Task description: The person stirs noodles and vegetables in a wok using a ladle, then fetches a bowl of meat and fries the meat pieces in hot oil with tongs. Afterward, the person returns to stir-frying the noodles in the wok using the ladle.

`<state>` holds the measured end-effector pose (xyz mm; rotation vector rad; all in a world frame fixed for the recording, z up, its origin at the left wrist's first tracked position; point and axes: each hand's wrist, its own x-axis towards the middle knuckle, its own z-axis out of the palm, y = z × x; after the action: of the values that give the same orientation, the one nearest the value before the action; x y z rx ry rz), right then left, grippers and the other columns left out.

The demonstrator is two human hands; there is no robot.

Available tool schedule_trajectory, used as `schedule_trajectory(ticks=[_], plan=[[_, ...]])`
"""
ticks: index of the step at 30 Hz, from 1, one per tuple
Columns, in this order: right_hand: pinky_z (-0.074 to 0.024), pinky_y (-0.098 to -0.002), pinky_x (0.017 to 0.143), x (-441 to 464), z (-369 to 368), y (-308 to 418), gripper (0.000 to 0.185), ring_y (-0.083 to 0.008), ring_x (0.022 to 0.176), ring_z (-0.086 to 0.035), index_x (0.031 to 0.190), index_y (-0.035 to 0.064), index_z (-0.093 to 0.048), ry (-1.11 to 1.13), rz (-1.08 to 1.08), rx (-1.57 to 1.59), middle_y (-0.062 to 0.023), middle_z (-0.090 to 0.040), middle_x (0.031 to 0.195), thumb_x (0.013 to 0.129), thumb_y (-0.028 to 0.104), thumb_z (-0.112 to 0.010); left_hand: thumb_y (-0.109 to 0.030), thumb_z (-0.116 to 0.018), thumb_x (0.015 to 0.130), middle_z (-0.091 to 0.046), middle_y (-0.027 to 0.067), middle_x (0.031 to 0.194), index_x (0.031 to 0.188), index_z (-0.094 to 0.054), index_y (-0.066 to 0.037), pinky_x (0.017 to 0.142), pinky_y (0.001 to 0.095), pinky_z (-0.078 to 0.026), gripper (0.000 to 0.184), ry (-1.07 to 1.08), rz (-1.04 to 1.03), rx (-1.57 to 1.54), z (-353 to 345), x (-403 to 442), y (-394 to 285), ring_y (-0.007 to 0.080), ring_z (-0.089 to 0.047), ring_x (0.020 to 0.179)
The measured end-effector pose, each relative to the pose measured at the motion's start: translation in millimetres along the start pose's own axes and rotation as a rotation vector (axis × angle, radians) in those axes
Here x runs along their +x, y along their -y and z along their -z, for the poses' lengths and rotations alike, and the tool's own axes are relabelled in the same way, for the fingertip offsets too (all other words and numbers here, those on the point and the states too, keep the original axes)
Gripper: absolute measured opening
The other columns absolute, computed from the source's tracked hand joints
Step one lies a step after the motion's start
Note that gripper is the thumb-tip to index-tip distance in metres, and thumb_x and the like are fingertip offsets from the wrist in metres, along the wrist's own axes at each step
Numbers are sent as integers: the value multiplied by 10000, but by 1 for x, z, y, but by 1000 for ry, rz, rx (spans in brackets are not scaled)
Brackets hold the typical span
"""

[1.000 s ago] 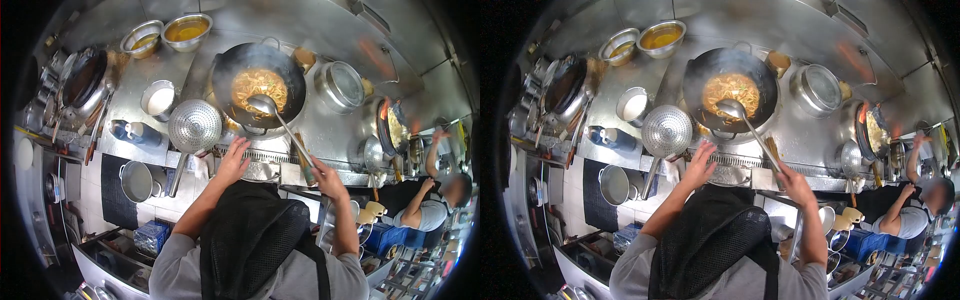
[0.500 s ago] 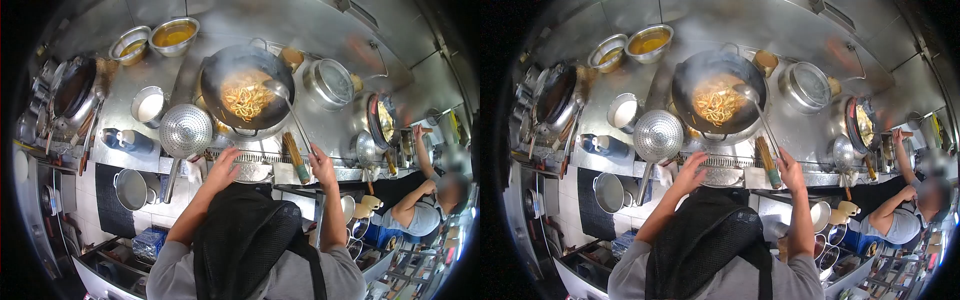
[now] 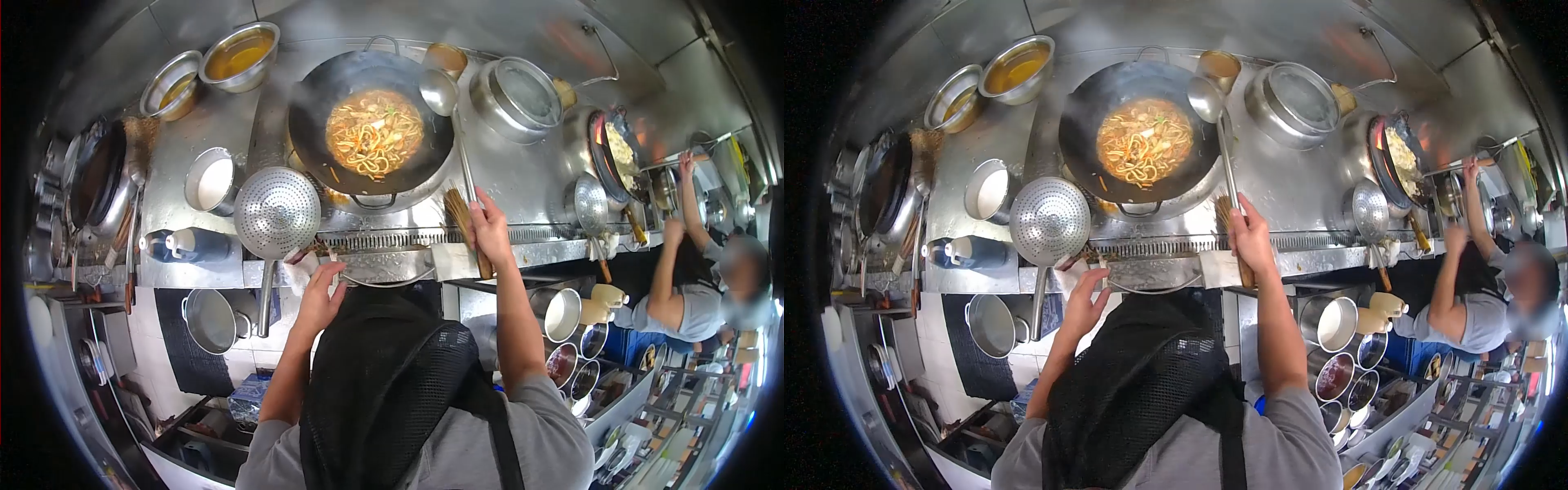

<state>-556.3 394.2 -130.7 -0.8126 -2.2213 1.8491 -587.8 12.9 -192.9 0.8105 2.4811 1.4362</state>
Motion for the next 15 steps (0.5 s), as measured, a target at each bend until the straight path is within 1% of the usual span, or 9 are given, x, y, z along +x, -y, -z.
schedule_trajectory(ticks=[2,3,6,9,11,15], plan=[[-412,-270,412,12,-6,-5,551,-87,484,-462,1537,23,-390,43,-25,124,-4,-523,673,1053,233,-552,-16,-697,886,-622,179,1257,1261,-602,-55,1013,412,-477,389,10,6,11,2,2,-5,376,-592,1203],[-427,-272,411,17,-8,-7,556,-87,496,-477,1542,37,-388,58,-36,119,-6,-534,695,1053,245,-554,-16,-696,885,-623,177,1256,1261,-601,-55,1007,411,-479,390,3,3,8,3,3,-7,373,-593,1199],[-429,-271,408,28,-12,-11,557,-86,486,-476,1544,42,-386,68,-72,116,-7,-536,704,1055,250,-554,-22,-689,884,-624,176,1250,1259,-599,-54,993,406,-481,386,-3,24,9,6,2,-10,371,-596,1188],[-432,-271,405,39,-14,-16,549,-86,472,-473,1541,45,-393,86,-67,95,-7,-542,717,1057,251,-552,-29,-684,887,-623,179,1245,1252,-601,-48,997,406,-476,375,-4,56,4,8,0,-10,373,-595,1184],[-432,-271,404,42,-13,-16,544,-85,467,-471,1539,43,-396,100,-81,85,-8,-542,718,1058,246,-550,6,-674,882,-616,186,1247,1248,-603,-38,1013,410,-477,375,11,48,45,10,-1,-13,380,-592,1188],[-431,-269,404,42,-11,-17,533,-87,463,-472,1537,43,-401,146,-87,97,-9,-539,711,1058,227,-546,7,-672,881,-614,185,1252,1252,-600,-37,1019,411,-475,380,2,70,49,9,-1,-15,380,-587,1195]])
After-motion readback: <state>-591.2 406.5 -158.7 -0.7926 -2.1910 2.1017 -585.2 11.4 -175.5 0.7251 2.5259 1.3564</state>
